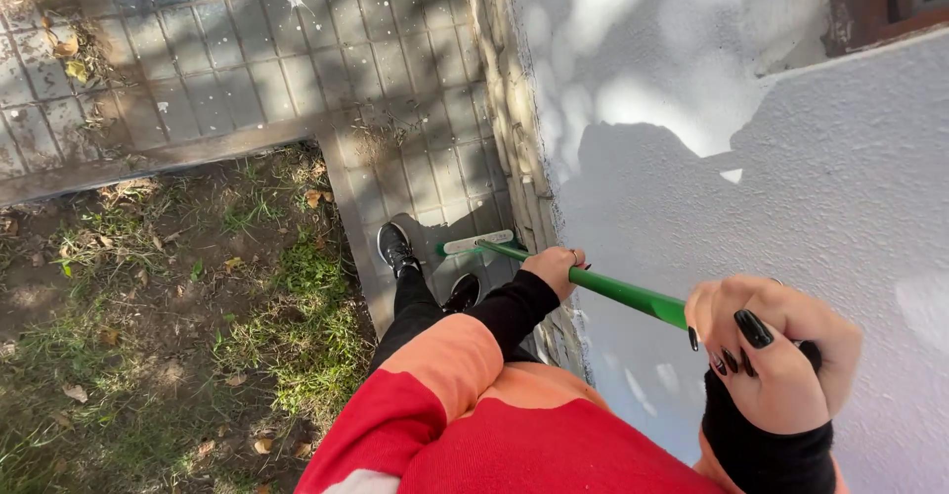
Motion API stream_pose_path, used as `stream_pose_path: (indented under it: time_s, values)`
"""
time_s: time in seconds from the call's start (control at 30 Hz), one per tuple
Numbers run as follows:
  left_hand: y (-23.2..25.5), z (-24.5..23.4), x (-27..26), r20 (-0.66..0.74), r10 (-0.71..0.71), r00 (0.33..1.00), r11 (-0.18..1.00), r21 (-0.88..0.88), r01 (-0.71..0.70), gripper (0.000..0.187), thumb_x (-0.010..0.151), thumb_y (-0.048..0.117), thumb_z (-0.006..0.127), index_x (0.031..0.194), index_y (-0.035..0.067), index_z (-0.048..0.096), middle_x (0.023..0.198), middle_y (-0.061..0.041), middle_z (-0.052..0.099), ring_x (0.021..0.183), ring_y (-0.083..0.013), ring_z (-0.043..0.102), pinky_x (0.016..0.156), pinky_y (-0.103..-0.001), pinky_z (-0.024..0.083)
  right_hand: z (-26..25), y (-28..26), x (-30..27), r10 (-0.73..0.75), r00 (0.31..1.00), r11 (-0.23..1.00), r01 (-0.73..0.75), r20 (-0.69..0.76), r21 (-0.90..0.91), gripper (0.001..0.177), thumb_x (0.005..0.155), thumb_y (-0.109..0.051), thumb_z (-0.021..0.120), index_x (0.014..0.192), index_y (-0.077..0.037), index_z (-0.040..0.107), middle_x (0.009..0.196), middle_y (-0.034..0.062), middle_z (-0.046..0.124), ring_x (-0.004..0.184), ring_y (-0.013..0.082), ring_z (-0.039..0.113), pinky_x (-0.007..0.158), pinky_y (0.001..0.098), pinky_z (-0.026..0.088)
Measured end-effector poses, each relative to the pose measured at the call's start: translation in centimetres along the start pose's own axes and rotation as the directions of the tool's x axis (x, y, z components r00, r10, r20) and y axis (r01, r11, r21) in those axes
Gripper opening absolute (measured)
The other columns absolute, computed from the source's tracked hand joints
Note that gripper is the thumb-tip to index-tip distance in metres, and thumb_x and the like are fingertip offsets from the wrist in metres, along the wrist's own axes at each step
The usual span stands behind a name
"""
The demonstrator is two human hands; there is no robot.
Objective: Sweeping debris from a tiled ledge next to a building wall using a long-handled broom.
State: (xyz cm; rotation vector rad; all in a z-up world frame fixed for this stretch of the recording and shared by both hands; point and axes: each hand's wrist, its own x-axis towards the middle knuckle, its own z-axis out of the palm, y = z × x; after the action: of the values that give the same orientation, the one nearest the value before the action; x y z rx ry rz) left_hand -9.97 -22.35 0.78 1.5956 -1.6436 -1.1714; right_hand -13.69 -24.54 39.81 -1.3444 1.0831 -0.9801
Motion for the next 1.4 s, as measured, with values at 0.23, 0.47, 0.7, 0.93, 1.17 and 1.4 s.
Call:
stream_pose_path:
  time_s: [0.23, 0.47, 0.7, 0.93, 1.17, 1.4]
  values:
    - [-2.2, -9.6, 2.9, -0.113, -0.055, 0.992, 0.998, -0.035, 0.051, 0.014, 0.098, 0.025, 0.058, 0.094, 0.012, 0.062, 0.09, -0.01, 0.068, 0.089, -0.0356, 0.067, 0.071, -0.049, 0.054, 4.6, -0.8, 3.2, -0.079, 0.991, 0.996, 0.083, 0.109, -0.034, 0.022, 0.061, -0.009, 0.051, 0.056, -0.004, 0.029, 0.05, 0.0074, 0.037, 0.046, 0.0173, 0.032, 0.054, 0.0367, 0.031]
    - [-0.1, -13.7, 1.3, -0.213, -0.001, 0.977, 0.999, -0.043, -0.009, 0.013, 0.094, 0.018, 0.062, 0.087, 0.008, 0.057, 0.088, -0.012, 0.066, 0.094, -0.0365, 0.065, 0.077, -0.048, 0.053, 3.4, -3.8, 4.9, 0.046, 0.956, 0.99, -0.004, 0.29, -0.143, 0.024, 0.065, -0.01, 0.056, 0.06, -0.005, 0.033, 0.049, 0.0058, 0.042, 0.047, 0.0162, 0.037, 0.054, 0.036, 0.031]
    - [-2.3, -11.8, -1.0, -0.053, -0.071, 0.996, 0.987, -0.146, 0.063, 0.007, 0.087, 0.011, 0.062, 0.093, 0.012, 0.059, 0.091, -0.01, 0.067, 0.096, -0.0346, 0.066, 0.075, -0.048, 0.053, 7.5, -1.0, 5.7, 0.08, 0.881, 0.989, -0.012, 0.467, -0.148, 0.015, 0.061, -0.007, 0.05, 0.061, -0.003, 0.035, 0.059, 0.0079, 0.043, 0.054, 0.0232, 0.038, 0.057, 0.0394, 0.032]
    - [-7.0, -16.2, 0.3, -0.24, -0.063, 0.969, 0.995, -0.091, 0.042, 0.008, 0.09, 0.012, 0.062, 0.097, 0.013, 0.059, 0.094, -0.008, 0.067, 0.098, -0.0326, 0.065, 0.075, -0.046, 0.054, 11.1, 0.1, 8.5, -0.134, 0.736, 0.986, 0.166, 0.664, 0.015, 0.016, 0.065, -0.01, 0.052, 0.064, -0.004, 0.037, 0.064, 0.009, 0.045, 0.054, 0.023, 0.046, 0.056, 0.0395, 0.038]
    - [-10.4, -22.4, 2.4, -0.289, -0.019, 0.957, 0.998, 0.054, 0.037, 0.014, 0.085, 0.009, 0.065, 0.095, 0.012, 0.056, 0.09, -0.007, 0.065, 0.096, -0.0315, 0.065, 0.074, -0.044, 0.055, 13.3, 0.9, 9.0, -0.186, 0.819, 0.983, 0.159, 0.543, 0.097, 0.017, 0.068, -0.009, 0.05, 0.06, -0.006, 0.035, 0.055, 0.0068, 0.042, 0.047, 0.0192, 0.039, 0.051, 0.0376, 0.033]
    - [-10.1, -20.8, 1.8, -0.268, 0.019, 0.963, 0.993, 0.114, 0.012, 0.011, 0.091, 0.009, 0.064, 0.096, 0.01, 0.055, 0.088, -0.008, 0.065, 0.094, -0.031, 0.064, 0.077, -0.044, 0.054, 12.8, -2.1, 10.0, -0.071, 0.772, 0.992, 0.121, 0.632, -0.036, 0.021, 0.071, -0.007, 0.051, 0.06, -0.007, 0.033, 0.053, 0.0054, 0.045, 0.048, 0.0186, 0.037, 0.051, 0.0385, 0.034]
